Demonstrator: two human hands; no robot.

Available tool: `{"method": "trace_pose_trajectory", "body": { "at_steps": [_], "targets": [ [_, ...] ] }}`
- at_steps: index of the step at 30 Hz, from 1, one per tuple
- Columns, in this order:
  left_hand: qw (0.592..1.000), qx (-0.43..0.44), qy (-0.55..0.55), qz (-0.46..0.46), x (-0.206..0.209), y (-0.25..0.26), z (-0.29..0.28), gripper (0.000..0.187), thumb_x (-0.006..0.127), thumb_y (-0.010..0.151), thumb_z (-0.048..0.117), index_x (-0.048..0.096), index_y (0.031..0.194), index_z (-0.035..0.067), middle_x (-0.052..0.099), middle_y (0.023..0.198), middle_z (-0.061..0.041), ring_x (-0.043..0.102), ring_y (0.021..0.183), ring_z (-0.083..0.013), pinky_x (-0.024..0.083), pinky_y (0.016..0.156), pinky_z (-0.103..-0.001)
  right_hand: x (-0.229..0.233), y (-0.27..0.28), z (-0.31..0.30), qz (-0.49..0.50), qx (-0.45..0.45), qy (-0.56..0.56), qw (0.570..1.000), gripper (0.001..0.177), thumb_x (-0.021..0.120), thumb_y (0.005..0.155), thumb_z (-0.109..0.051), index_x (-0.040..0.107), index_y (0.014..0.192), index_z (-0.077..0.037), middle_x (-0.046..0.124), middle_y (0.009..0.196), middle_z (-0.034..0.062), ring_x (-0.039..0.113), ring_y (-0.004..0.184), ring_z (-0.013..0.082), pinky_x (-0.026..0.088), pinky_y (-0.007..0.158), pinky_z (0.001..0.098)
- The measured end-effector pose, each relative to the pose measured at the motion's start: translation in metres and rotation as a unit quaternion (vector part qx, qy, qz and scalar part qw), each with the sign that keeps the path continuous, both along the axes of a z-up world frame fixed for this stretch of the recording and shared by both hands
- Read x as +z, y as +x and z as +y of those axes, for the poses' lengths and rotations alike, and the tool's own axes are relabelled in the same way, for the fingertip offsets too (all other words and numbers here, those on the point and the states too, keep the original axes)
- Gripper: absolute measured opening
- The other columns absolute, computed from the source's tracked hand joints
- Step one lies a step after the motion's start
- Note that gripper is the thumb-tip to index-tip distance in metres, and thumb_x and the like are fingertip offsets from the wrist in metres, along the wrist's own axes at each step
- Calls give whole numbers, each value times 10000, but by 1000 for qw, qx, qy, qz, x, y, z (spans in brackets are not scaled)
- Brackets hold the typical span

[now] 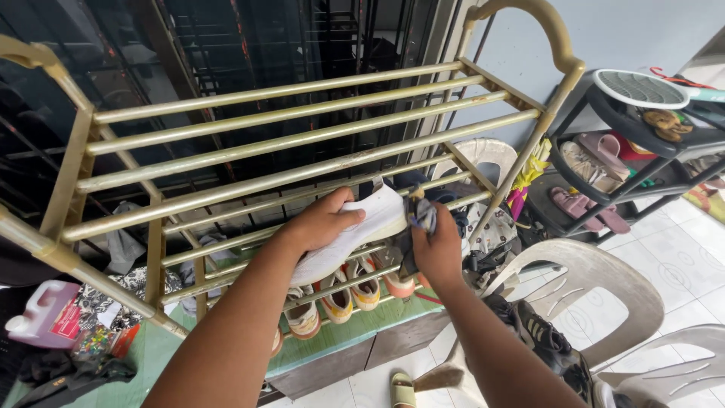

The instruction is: Cleaning a pair of white shoes with a cloth near a shoe rack.

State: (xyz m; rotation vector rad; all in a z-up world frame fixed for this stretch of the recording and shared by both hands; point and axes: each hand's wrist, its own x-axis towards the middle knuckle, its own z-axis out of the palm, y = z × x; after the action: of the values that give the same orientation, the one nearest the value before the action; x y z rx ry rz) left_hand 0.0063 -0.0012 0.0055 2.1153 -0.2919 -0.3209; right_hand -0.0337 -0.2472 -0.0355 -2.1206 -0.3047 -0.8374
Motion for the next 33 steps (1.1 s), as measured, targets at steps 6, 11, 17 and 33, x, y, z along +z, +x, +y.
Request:
{"method": "trace_pose_trajectory", "body": {
  "at_steps": [6,11,17,33],
  "targets": [
    [1000,12,14,1,11,-5,-2,466,614,947,453,566,1246,98,720,1128,-135,669,1025,-224,507,884,-377,2,-24,13,10,-29,5,1000,344,688,885,-93,599,1215,-54,673,1080,190,685,981,405,551,841,464],
    [999,24,23,5,7,-3,-1,452,623,952,453,565,1224,96,711,1104,-148,665,996,-241,517,861,-393,5,-64,49,50,24,23,998,408,723,827,-107,592,1212,-73,677,1081,159,709,945,357,579,787,436],
    [1000,19,-21,7,7,3,-2,402,640,936,427,583,1165,102,717,1065,-119,667,963,-216,522,837,-386,1,-80,66,33,117,4,993,462,751,783,-86,598,1218,-58,660,1080,178,669,984,399,552,825,462],
    [978,149,24,-144,9,-5,-19,399,617,969,404,575,1148,50,726,995,-197,715,889,-334,538,782,-449,20,-88,37,93,302,-50,947,461,821,746,-135,646,1166,-58,707,1084,168,694,994,378,559,849,416]
  ]
}}
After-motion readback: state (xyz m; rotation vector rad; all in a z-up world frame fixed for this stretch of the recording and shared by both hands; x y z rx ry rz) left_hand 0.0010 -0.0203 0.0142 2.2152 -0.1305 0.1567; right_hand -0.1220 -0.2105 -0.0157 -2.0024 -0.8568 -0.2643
